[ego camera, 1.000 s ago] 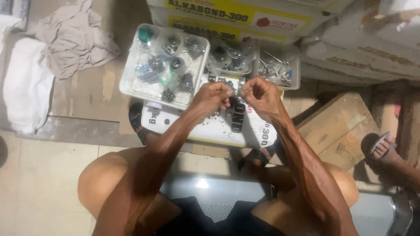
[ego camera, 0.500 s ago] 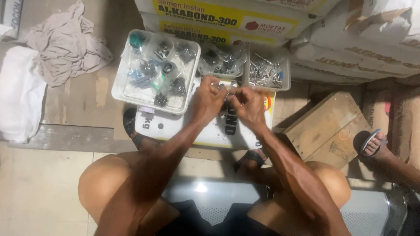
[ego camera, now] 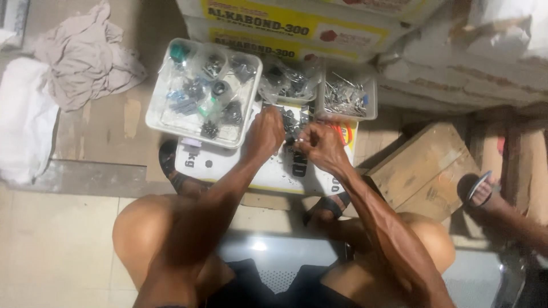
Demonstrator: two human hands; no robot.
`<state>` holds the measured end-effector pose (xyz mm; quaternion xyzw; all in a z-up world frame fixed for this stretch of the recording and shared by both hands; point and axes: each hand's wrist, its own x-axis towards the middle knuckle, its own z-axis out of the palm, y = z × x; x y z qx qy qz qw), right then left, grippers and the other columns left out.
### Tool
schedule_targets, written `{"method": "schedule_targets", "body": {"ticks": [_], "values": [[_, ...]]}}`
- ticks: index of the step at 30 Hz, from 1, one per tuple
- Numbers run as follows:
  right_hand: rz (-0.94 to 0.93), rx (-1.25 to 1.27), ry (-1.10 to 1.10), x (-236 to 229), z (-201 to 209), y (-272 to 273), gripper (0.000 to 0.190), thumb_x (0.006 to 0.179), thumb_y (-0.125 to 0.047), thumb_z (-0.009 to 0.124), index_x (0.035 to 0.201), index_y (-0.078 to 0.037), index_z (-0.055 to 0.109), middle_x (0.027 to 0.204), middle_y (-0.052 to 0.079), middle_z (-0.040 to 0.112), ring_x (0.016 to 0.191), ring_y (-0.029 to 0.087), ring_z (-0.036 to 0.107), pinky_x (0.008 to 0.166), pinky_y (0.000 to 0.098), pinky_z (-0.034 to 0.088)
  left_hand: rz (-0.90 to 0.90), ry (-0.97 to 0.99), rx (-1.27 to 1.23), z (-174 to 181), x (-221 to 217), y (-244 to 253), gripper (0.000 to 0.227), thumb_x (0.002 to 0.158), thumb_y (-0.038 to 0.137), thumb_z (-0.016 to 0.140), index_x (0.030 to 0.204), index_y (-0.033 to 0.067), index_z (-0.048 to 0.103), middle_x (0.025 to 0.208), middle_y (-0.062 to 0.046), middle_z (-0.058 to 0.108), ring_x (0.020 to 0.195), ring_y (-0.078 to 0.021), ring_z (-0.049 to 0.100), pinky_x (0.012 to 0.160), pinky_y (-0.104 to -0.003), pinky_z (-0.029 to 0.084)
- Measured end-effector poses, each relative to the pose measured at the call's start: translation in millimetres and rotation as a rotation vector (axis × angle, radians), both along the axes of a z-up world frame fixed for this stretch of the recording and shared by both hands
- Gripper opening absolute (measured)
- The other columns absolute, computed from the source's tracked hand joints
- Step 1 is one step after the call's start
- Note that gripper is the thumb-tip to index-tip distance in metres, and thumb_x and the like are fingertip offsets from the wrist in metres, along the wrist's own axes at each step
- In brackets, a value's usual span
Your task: The person sits on a low stool and sorts small metal fasteners, such as screws and nails, from a plastic container into a white tray. They use both hands to pick up and separate the items, occasionally placing them into a smaller container or back into the main tray.
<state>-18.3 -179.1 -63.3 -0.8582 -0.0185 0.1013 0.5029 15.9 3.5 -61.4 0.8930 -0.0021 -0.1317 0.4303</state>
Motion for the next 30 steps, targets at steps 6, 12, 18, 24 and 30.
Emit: {"method": "schedule_targets", "body": {"ticks": [6, 12, 18, 24, 30], "values": [[0.13, -0.706, -0.133, -4.5, -84.7, -42.1, 0.026, 0.074, -0.012, 0.078, 0.099, -0.014, 0.069, 0.079, 0.01, 0.072, 0.08, 0.033, 0.075, 0.075, 0.0482, 0.059, -0.111, -0.129, 0.01, 2.9, -12.8, 1.1, 0.018, 0.096, 0.002, 0.048, 0.102, -0.0004, 0.065, 0.082, -0.027, 0.07, 0.086, -0.0487, 0.074, 0.071, -0.058, 0.06], [0.175, -0.911, -0.555, 2.4, -92.8, -39.6, 0.003, 0.088, -0.012, 0.069, 0.086, -0.01, 0.069, 0.083, 0.012, 0.07, 0.078, 0.032, 0.071, 0.066, 0.043, 0.056, 0.004, -0.072, -0.055, -43.7, 1.4, -2.9, 0.015, 0.096, 0.007, 0.055, 0.103, 0.0043, 0.068, 0.085, -0.023, 0.073, 0.086, -0.0448, 0.076, 0.069, -0.051, 0.062], [0.281, -0.808, -0.526, 3.3, -123.8, -32.5, 0.02, 0.074, -0.015, 0.076, 0.092, -0.015, 0.067, 0.089, 0.009, 0.06, 0.083, 0.032, 0.065, 0.07, 0.0458, 0.055, 0.0, -0.039, -0.036, -57.9, 10.3, 6.5, 0.015, 0.094, 0.012, 0.057, 0.096, 0.0022, 0.068, 0.082, -0.027, 0.071, 0.084, -0.0496, 0.073, 0.069, -0.058, 0.059], [0.317, -0.853, -0.312, 17.7, -144.3, -48.8, 0.033, 0.061, -0.018, 0.083, 0.09, -0.015, 0.068, 0.093, 0.008, 0.066, 0.09, 0.03, 0.067, 0.078, 0.0431, 0.057, -0.003, -0.016, -0.017, -64.2, 6.2, -1.7, 0.013, 0.095, 0.016, 0.058, 0.097, 0.0069, 0.068, 0.085, -0.022, 0.07, 0.082, -0.0433, 0.075, 0.067, -0.051, 0.061], [0.214, -0.709, -0.341, 31.1, -149.5, -23.3, 0.024, 0.085, -0.025, 0.073, 0.105, -0.014, 0.064, 0.104, 0.013, 0.062, 0.1, 0.036, 0.065, 0.081, 0.0476, 0.057, 0.03, 0.08, -0.04, -58.9, 9.4, 0.3, 0.019, 0.097, 0.012, 0.053, 0.099, 0.0028, 0.07, 0.091, -0.026, 0.071, 0.089, -0.0457, 0.074, 0.072, -0.052, 0.06]]}}
